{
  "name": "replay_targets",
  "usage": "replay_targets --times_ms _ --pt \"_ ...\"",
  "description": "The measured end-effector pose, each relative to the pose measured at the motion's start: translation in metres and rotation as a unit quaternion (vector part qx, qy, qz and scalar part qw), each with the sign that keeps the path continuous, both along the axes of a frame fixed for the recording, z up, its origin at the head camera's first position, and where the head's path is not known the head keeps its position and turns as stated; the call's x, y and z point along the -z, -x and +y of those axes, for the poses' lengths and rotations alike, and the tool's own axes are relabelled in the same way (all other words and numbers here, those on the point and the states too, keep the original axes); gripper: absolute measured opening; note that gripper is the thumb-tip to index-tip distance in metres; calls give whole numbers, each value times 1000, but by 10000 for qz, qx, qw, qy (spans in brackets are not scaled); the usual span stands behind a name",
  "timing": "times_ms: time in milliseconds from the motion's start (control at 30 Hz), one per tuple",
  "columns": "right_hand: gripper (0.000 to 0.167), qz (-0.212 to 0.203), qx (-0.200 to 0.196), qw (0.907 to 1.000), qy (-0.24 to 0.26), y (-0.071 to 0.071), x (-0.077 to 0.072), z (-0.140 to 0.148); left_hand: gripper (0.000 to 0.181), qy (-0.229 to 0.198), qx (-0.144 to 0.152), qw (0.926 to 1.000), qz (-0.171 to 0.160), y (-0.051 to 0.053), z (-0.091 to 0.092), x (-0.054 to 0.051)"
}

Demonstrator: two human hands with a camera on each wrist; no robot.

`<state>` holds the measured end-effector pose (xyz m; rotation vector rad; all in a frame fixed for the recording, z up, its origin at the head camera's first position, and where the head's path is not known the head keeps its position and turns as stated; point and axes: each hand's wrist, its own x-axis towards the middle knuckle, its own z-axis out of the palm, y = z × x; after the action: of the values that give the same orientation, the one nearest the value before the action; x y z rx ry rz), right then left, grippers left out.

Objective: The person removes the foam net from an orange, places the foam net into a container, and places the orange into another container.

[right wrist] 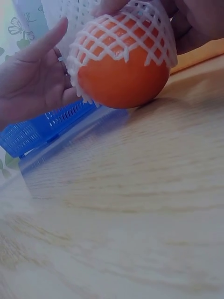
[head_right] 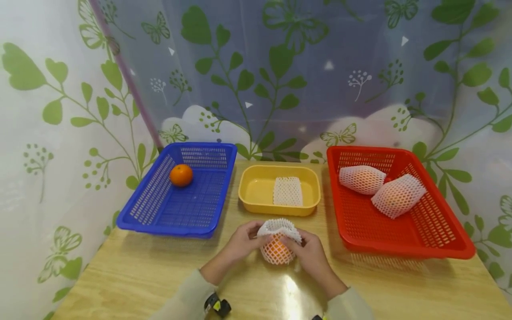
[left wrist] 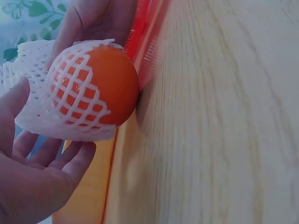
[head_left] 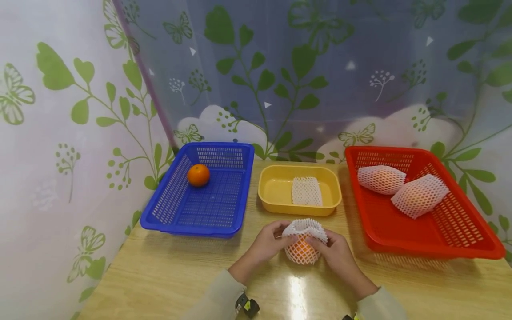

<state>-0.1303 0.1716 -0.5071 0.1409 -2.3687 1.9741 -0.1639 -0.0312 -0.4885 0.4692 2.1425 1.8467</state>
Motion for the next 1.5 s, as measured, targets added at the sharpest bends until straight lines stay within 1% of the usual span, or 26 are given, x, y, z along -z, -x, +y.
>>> replay_targets --times_ms 133,333,433,600,767,800,900,1000,1033,1100,1267,1400,1500 --pt "30 -3 61 10000 47 0 -3 -1 39 197 159 9997 -35 0 -1 0" --pt "27 -14 241 9995 198 0 -7 -3 40 105 256 9996 40 -1 -1 2" --pt "27 26 318 9993 213 -1 -8 -4 39 135 305 9994 -39 -2 0 3" --pt "27 88 284 9993 217 -3 -6 -4 37 190 347 9992 -37 -2 0 4" --pt "34 -30 120 9999 64 -3 -3 -2 34 93 232 9997 -43 -2 0 6" --pt "35 -100 86 9999 46 -3 -2 -2 33 64 191 9998 -15 -4 0 2" --pt "37 -230 -14 9997 34 -3 0 -1 29 92 -4 9999 140 -5 0 2" --pt "36 -252 -77 9996 40 -3 2 -1 26 126 -177 9994 267 -5 0 2" --pt "35 -231 -85 9997 40 -3 3 0 26 136 -209 9993 261 -3 0 7" --pt "34 -185 -84 9998 -38 -3 3 0 28 138 -215 9994 225 -3 0 8" --pt "30 -97 -135 9998 -54 -3 0 1 37 101 81 9998 170 -2 -1 7" --pt "29 -7 -180 9998 -2 -4 -3 1 42 251 355 9990 104 -2 -2 6" --pt "29 43 -106 9999 19 -4 -4 1 42 379 453 9983 1 -2 -2 6"
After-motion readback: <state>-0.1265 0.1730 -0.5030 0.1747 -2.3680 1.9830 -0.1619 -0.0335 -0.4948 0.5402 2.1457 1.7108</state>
